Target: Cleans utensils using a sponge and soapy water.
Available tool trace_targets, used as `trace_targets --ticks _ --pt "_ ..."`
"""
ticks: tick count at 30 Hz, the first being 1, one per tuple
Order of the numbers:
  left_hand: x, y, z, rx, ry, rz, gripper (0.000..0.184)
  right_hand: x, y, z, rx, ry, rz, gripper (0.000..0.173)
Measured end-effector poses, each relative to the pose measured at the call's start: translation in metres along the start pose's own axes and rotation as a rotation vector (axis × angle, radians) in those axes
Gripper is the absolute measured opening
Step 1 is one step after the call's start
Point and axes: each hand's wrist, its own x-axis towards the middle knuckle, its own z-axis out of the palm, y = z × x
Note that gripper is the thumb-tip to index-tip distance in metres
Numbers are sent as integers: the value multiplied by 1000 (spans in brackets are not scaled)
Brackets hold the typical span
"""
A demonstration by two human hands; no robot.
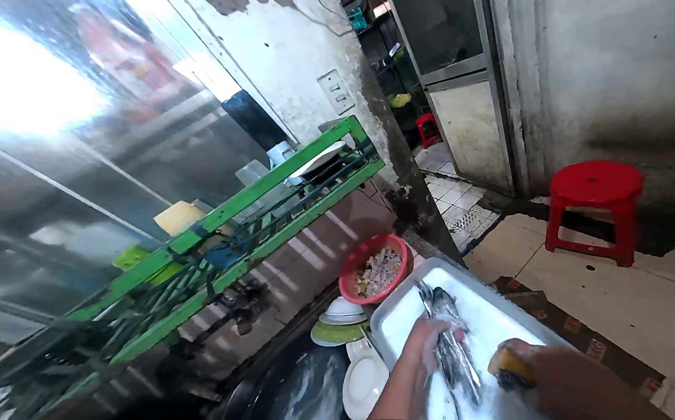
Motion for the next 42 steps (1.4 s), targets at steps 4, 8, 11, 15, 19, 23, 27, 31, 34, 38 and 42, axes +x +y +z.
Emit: trace_targets --ticks 4,8,11,15,19,23,27,31,34,38,42 --pt "-19 10 -9 -121 -37 244 34 -3 -3 -2 -11 -2 12 56" --pt "-34 9 -27 23 -282 219 31 -3 -4 -1 2 13 8 55" --pt "-27 -1 -26 189 -347 52 26 -2 -4 -2 -3 3 35 55" --pt "-26 -5 -20 184 -337 4 20 0 -1 3 -3 42 44 55" --pt "-18 -4 -18 63 -256 14 14 6 5 9 10 90 33 56" --pt "-13 16 -17 -268 9 80 14 14 10 19 -68 97 44 49" --pt "-18 46 -27 -466 132 157 15 20 8 17 -36 19 106 67" --pt "-24 60 -33 -633 182 243 13 31 7 14 -52 85 -37 80" --pt "-36 70 -29 -752 234 264 13 29 -12 18 -156 218 -186 68" --pt "-55 80 -23 -855 252 319 16 40 -62 29 120 174 -217 77" --pt "-75 77 -15 -941 213 356 21 73 -85 50 983 208 -190 54"
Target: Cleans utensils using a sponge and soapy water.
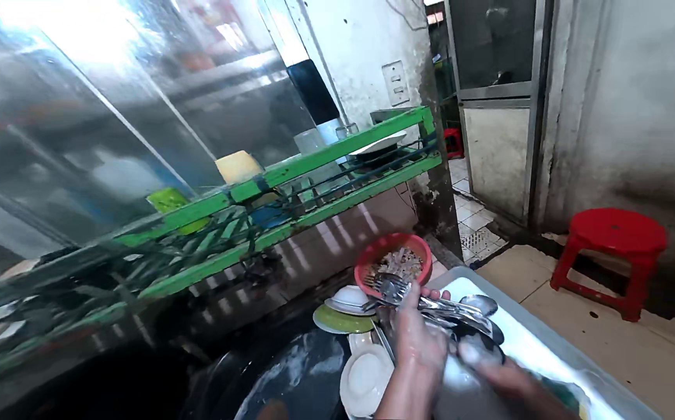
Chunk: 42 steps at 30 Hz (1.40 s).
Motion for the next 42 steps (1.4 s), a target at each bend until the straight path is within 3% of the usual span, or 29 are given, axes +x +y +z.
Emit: trace_targets --ticks 2,4,8,12,15,20,28,31,39,42 --pt "-11 -2 -7 -23 -61 -8 19 3 -3 17 486 87 -22 43" --pt "-17 1 -11 -54 -74 -13 22 4 -12 29 756 130 -53 41" --pt "-16 6 -17 -82 -76 41 25 17 -11 42 1028 60 -125 40" --pt "-19 4 -20 -96 -109 95 26 32 -19 45 1289 37 -80 34" --pt "-21 11 -18 -177 -81 137 22 30 -36 43 1292 153 31 25" --pt "-18 17 -17 -172 -38 184 20 25 -42 31 1281 149 80 33" --pt "-19 -6 -20 -126 82 179 14 36 -27 9 1186 97 73 38" --pt "-21 -16 -25 -112 76 148 15 41 -24 4 1196 112 42 33" --pt "-3 3 -38 -51 117 220 23 47 -21 -16 1347 224 -38 25" --pt "4 6 -45 -3 132 280 21 49 -32 -28 1287 230 -24 24"
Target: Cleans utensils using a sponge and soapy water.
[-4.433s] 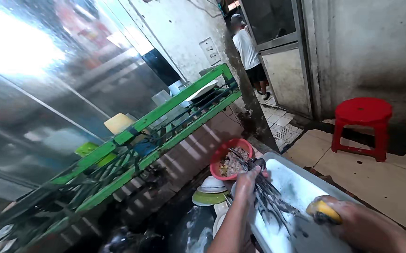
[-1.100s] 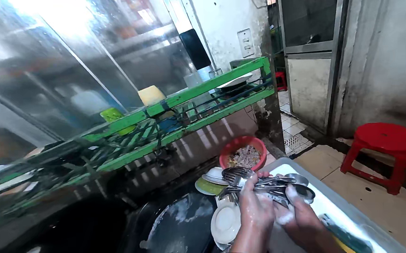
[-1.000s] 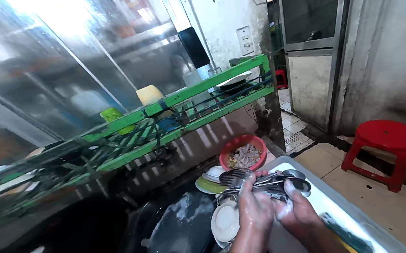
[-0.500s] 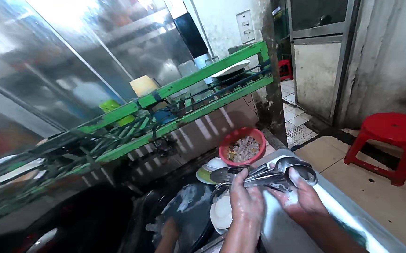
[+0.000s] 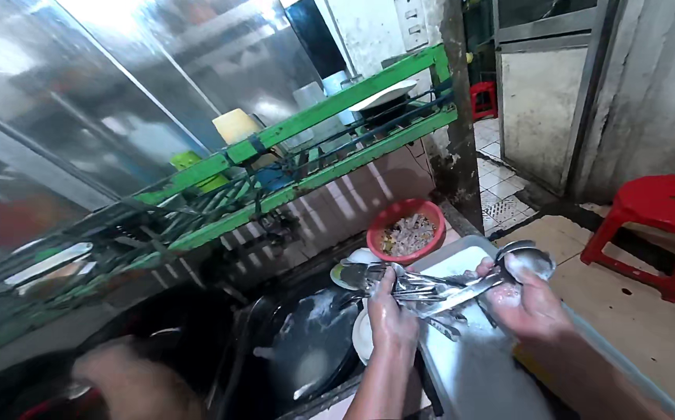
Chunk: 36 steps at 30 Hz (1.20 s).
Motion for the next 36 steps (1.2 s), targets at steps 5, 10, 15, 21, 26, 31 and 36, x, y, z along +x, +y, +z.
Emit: trace_targets --ticks 5,10,15,21,26,31,36 --pt "18 5 -7 98 -35 1 24 6 -29 10 -295 36 -44 18" --pt "11 -17 -7 542 -225 -327 20 6 -5 9 -597 124 187 14" --pt "-13 -54 -15 890 -352 -404 35 6 39 -11 -518 297 81 32" --pt "-19 -80 -37 1146 -501 -221 50 3 42 -13 -526 231 155 29" --pt "-18 -70 -32 916 -443 -385 35 -5 -5 0 -1340 -201 352 58" --pt "2 -63 -7 1163 -470 -432 34 -15 -65 0 -1839 -211 250 75" --pt "38 -86 21 1939 -624 -297 58 -53 -73 -31 -2429 -210 389 70"
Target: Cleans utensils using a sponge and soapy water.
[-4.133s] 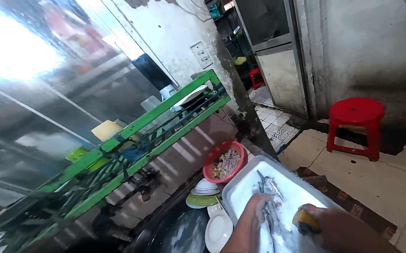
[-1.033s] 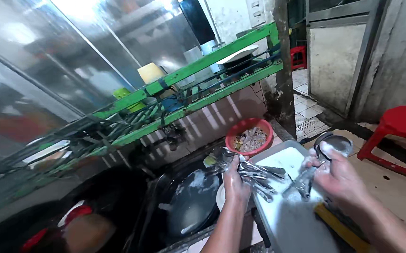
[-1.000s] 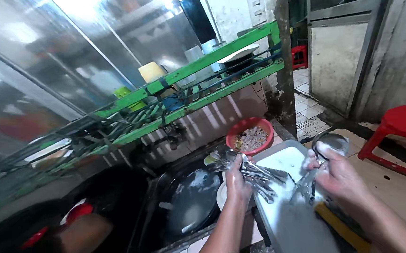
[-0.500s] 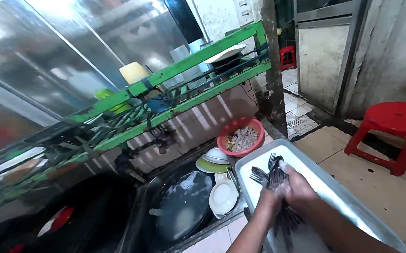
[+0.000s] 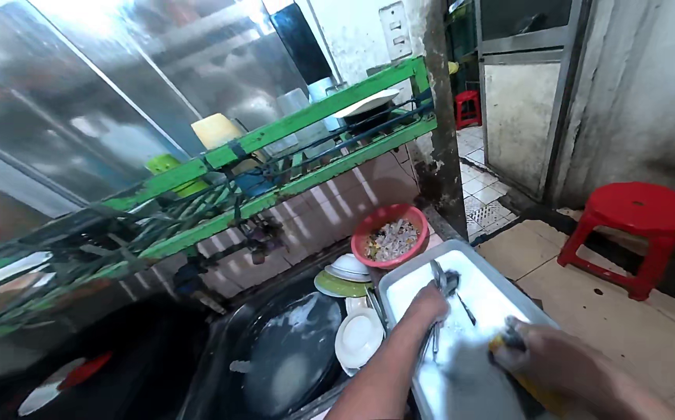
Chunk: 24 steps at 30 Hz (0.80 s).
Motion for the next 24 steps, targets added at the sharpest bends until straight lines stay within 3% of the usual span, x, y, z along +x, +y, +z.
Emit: trace_targets --ticks 3,7,10,13,16,20,24 --pt "7 8 29 250 103 -32 62 -20 -17 25 -74 28 32 70" --pt "-9 17 49 386 9 62 61 -10 -13 48 -107 86 -73 72" --pt "-6 6 44 319 -6 65 46 -7 -9 45 -123 75 -139 64" --pt "6 -7 29 126 59 71 54 1 3 42 -124 40 -197 59" --pt "11 -18 17 -57 14 70 59 3 1 38 -142 23 -144 62" --pt "6 -32 26 98 -52 81 40 5 -5 39 -201 29 -96 71" --pt "7 -31 19 -4 -46 60 39 8 -1 39 -140 45 -86 68"
